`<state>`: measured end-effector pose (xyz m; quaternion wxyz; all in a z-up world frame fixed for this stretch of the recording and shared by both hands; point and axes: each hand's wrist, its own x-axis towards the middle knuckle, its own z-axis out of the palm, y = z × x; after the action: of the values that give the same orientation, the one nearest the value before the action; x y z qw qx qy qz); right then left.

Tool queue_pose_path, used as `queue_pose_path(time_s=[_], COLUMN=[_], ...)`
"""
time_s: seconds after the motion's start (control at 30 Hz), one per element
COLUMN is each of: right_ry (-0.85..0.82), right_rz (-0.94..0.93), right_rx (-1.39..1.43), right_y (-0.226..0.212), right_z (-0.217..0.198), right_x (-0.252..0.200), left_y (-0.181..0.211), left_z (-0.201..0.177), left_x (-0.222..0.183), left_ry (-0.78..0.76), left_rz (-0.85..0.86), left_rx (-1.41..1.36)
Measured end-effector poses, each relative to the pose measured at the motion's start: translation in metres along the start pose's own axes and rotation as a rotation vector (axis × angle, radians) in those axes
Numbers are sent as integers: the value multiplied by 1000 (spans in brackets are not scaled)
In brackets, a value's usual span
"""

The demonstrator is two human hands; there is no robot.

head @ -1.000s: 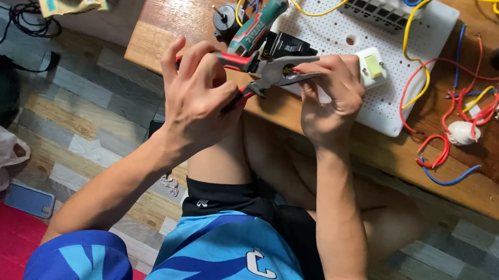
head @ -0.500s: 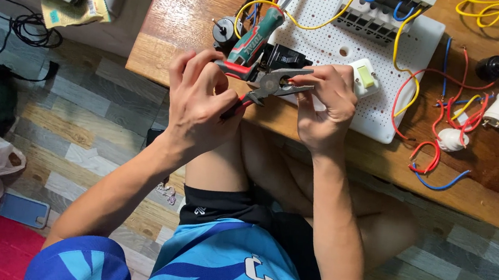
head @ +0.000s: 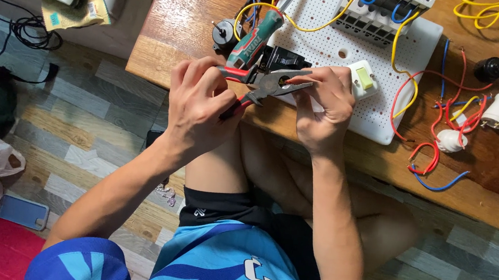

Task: Stripping insulation from electrical wires and connecting them to a switch socket using pliers and a screwdriver.

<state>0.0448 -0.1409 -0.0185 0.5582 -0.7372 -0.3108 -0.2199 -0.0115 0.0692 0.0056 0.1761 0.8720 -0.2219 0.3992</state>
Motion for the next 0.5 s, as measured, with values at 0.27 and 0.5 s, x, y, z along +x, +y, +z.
queue_pose_path(time_s=[0.27,0.5], right_ry=[-18,-13], right_rz=[-4,-17], right_rx=[-24,-24], right_y=[-1,1], right_z=[-1,1], right_x=[1,0], left_y=[-4,-5], left_z=[2,3], left_x=[-4,-5], left_ry=[2,6], left_rz=[3,8], left_rx=[7,5])
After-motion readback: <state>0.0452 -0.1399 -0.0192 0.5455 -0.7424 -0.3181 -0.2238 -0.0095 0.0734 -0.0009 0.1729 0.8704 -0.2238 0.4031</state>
